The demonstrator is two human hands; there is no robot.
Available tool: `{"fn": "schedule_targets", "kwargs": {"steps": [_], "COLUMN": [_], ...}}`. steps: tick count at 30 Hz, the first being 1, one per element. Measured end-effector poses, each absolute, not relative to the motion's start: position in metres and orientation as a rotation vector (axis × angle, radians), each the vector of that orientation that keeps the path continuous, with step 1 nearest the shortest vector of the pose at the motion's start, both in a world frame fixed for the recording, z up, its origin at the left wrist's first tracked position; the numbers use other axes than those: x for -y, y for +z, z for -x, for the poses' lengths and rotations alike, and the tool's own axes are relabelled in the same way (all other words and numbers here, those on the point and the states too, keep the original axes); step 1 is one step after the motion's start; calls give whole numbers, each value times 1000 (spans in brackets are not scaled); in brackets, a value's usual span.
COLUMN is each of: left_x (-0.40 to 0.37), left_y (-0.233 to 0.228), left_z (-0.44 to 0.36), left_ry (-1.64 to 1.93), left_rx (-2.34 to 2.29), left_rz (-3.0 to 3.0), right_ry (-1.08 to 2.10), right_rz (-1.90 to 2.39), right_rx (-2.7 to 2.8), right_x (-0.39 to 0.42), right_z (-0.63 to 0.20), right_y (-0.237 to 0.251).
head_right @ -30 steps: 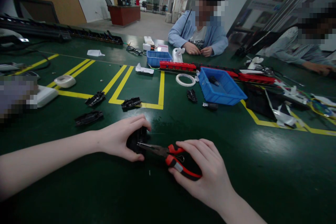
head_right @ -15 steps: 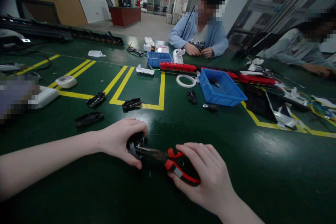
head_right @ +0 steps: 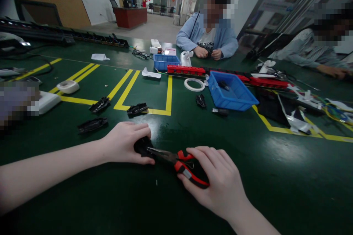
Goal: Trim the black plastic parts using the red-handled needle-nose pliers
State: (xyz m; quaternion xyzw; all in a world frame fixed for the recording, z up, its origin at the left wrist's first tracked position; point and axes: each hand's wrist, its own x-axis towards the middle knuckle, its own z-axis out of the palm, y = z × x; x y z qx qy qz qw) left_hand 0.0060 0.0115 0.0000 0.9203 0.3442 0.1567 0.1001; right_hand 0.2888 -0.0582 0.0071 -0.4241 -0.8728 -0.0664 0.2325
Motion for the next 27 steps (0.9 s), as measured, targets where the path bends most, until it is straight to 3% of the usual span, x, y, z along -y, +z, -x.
{"fn": "schedule_targets", "kwargs": {"steps": [27], "left_x": [-13], "left_y": [5], "left_z": [-1], "left_ry": [392], "left_rx": [-529], "left_rz": [-2519], "right_ry": [-231], "right_rz": [1227], "right_rx": [2492], "right_x": [60], "right_z": [-285], "right_y": [9]}}
